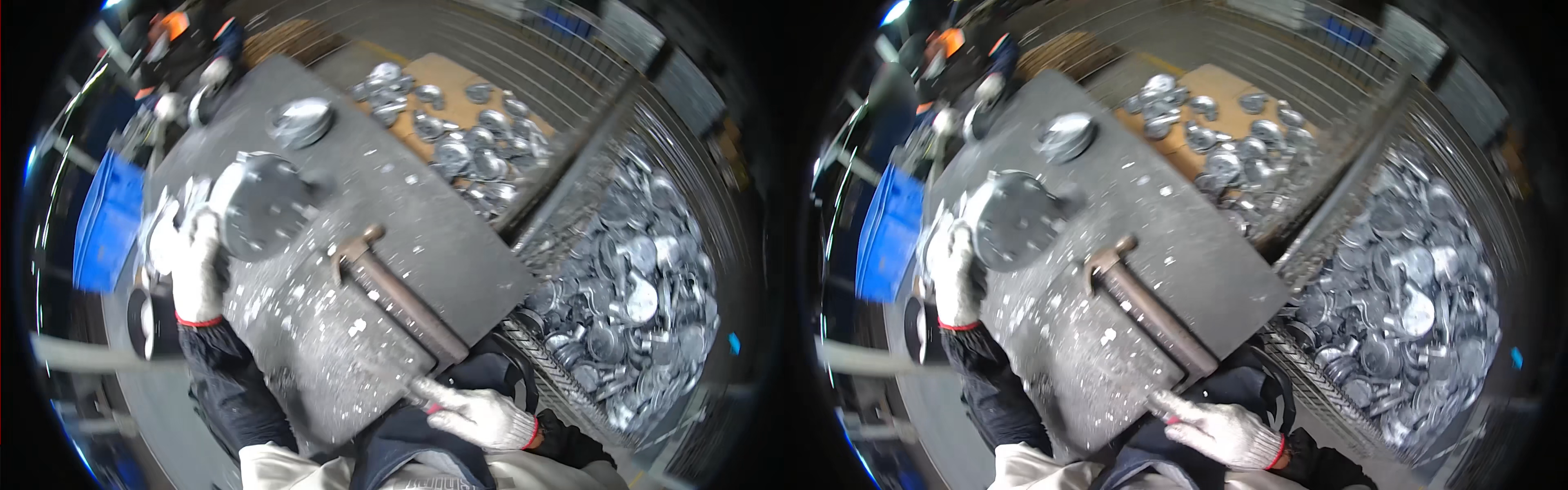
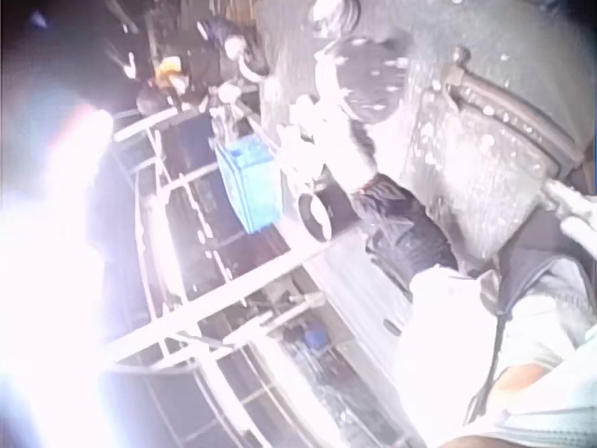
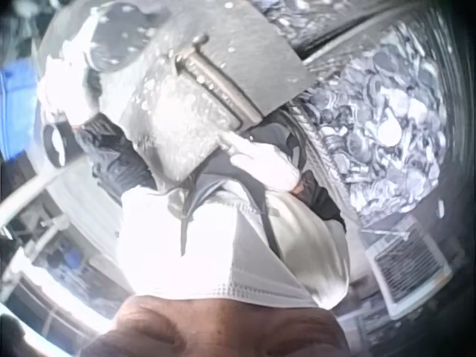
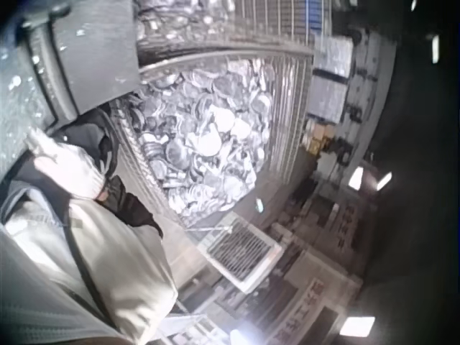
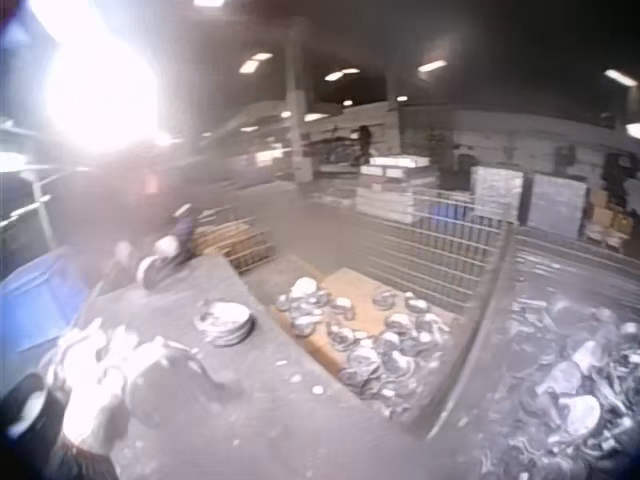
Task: The person smooths the edges of a metal housing with a hand file.
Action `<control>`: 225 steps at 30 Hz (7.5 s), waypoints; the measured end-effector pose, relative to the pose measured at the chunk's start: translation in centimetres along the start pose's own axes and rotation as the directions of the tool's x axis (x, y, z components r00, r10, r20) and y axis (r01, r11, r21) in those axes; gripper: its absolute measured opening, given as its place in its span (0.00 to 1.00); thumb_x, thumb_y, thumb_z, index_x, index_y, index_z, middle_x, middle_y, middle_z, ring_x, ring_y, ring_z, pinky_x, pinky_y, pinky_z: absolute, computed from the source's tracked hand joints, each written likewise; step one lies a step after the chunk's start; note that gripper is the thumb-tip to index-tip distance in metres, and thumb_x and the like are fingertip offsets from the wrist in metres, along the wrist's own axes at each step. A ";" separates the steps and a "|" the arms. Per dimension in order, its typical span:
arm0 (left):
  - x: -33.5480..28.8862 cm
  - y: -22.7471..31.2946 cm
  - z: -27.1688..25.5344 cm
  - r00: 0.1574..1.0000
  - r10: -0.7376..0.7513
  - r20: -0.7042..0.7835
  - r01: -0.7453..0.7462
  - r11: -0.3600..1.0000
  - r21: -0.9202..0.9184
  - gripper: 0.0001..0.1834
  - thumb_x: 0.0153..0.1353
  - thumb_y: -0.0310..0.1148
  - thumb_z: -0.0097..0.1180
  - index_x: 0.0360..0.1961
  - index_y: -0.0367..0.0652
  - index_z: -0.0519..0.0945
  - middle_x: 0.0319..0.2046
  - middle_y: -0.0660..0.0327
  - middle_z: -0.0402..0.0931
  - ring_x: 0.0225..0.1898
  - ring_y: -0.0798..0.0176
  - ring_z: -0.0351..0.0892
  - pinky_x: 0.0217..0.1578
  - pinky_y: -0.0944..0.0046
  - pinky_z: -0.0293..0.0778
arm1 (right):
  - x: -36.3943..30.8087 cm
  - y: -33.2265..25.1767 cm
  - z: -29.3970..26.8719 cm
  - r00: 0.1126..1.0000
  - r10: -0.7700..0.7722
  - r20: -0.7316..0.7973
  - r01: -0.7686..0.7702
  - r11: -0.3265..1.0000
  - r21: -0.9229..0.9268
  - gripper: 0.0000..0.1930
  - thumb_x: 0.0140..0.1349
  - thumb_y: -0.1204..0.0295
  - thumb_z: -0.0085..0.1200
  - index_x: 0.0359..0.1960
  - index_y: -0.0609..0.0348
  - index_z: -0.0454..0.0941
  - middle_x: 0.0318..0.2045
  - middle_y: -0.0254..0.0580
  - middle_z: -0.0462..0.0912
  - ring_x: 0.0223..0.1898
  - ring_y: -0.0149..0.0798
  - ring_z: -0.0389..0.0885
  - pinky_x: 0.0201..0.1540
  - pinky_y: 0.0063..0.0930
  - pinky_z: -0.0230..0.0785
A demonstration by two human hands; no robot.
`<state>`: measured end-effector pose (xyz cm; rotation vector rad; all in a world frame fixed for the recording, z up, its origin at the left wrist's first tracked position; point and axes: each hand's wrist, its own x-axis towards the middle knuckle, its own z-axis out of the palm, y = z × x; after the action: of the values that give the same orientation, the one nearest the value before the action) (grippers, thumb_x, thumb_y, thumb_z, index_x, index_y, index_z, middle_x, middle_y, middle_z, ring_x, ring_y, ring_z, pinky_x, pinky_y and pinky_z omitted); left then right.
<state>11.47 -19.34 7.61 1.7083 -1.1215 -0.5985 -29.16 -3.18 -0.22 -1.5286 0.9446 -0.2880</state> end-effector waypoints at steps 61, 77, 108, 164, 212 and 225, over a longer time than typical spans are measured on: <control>-20.1 -4.8 -5.1 0.968 -0.246 0.056 0.245 0.969 0.013 0.43 0.50 0.35 0.80 0.68 0.31 0.78 0.57 0.48 0.86 0.58 0.57 0.86 0.62 0.57 0.80 | 7.2 -2.7 2.9 0.770 0.320 0.552 -0.616 0.597 0.514 0.35 0.86 0.57 0.48 0.86 0.61 0.53 0.53 0.30 0.83 0.43 0.21 0.78 0.50 0.18 0.75; -19.9 -4.6 -5.1 0.976 -0.192 0.101 0.194 0.981 -0.006 0.37 0.57 0.27 0.75 0.68 0.32 0.78 0.58 0.48 0.86 0.58 0.59 0.86 0.61 0.60 0.80 | 5.3 -3.8 5.4 0.996 0.012 0.094 0.023 0.932 -0.362 0.34 0.80 0.51 0.54 0.82 0.47 0.64 0.32 0.58 0.85 0.32 0.58 0.90 0.34 0.47 0.85; -20.1 -4.9 -5.2 0.977 -0.163 0.136 0.163 0.987 0.017 0.36 0.58 0.25 0.75 0.69 0.32 0.78 0.57 0.48 0.86 0.56 0.61 0.86 0.59 0.62 0.81 | 5.8 -6.9 4.8 0.985 0.151 0.088 -0.074 0.815 -0.574 0.32 0.77 0.56 0.60 0.79 0.46 0.69 0.35 0.48 0.88 0.35 0.51 0.91 0.42 0.41 0.84; -15.5 -12.4 -7.3 0.846 -0.451 0.284 0.533 0.731 -0.426 0.33 0.62 0.32 0.70 0.66 0.28 0.76 0.53 0.49 0.85 0.52 0.58 0.87 0.57 0.60 0.82 | 7.2 -0.9 6.2 0.990 -0.135 0.026 0.132 0.874 -0.467 0.34 0.76 0.56 0.60 0.81 0.45 0.67 0.32 0.46 0.86 0.32 0.54 0.88 0.37 0.46 0.82; -20.6 -4.8 -4.7 0.962 0.096 0.254 -0.188 0.909 0.371 0.25 0.46 0.29 0.80 0.48 0.37 0.88 0.33 0.51 0.90 0.33 0.54 0.93 0.37 0.61 0.84 | 6.7 -3.9 4.9 0.999 -0.032 -0.020 0.024 0.950 -0.313 0.33 0.79 0.59 0.57 0.83 0.44 0.65 0.31 0.45 0.84 0.23 0.36 0.82 0.29 0.31 0.78; -20.5 -4.8 -4.7 0.954 0.108 0.280 -0.226 0.873 0.431 0.28 0.46 0.32 0.81 0.50 0.39 0.88 0.37 0.51 0.90 0.35 0.51 0.92 0.41 0.58 0.85 | 6.6 -5.2 5.3 0.978 -0.144 -0.153 -0.055 0.527 -0.848 0.35 0.74 0.55 0.61 0.81 0.41 0.68 0.25 0.45 0.76 0.20 0.49 0.83 0.24 0.44 0.77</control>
<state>7.87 1.40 3.09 1.9388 -1.6810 -0.4662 -19.43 -4.45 1.24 -2.4812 1.3160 0.0198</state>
